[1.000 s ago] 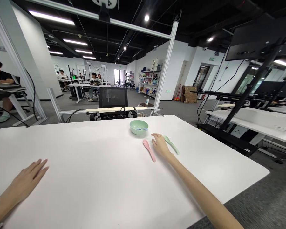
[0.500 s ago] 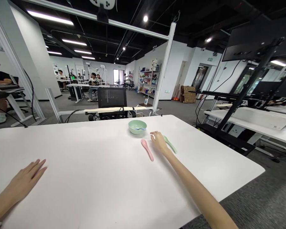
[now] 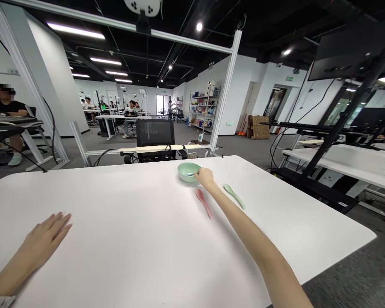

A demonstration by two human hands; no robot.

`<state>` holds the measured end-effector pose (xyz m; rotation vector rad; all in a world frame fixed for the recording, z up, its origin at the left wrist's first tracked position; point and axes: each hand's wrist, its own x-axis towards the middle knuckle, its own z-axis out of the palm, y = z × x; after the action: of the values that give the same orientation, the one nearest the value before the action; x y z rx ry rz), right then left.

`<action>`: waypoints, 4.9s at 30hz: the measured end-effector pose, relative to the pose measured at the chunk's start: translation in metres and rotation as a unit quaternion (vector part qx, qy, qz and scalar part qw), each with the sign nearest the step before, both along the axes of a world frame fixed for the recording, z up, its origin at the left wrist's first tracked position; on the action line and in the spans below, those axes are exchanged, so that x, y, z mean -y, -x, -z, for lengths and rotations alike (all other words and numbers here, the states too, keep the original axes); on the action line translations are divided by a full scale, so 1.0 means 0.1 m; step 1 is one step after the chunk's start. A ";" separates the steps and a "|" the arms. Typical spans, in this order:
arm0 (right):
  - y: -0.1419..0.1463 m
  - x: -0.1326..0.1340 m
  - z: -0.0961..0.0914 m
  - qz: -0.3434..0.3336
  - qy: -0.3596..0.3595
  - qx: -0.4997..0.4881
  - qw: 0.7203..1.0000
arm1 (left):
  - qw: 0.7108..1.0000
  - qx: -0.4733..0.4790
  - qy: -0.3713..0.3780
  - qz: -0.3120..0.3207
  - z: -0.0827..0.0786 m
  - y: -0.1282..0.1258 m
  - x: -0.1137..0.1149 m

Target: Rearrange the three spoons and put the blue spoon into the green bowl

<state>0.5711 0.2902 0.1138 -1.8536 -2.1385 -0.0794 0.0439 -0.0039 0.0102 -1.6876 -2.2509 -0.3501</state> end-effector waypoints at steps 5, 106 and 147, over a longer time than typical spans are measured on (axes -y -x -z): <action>0.09 0.05 -0.08 -0.031 -0.037 -0.039 0.998 | 0.997 0.015 -0.061 0.046 -0.23 -0.26 -0.03; -1.43 0.76 0.55 0.160 0.053 -0.147 0.975 | 0.889 0.176 0.063 0.419 -0.23 -4.44 -1.53; -1.45 0.79 0.57 0.175 0.036 -0.154 0.972 | 0.894 0.157 0.096 0.409 -0.20 -4.41 -1.52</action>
<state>0.7157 0.2115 0.0563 -2.1090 -1.6145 0.1996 0.4850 0.1482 0.0298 -2.8142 -1.6601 -0.6314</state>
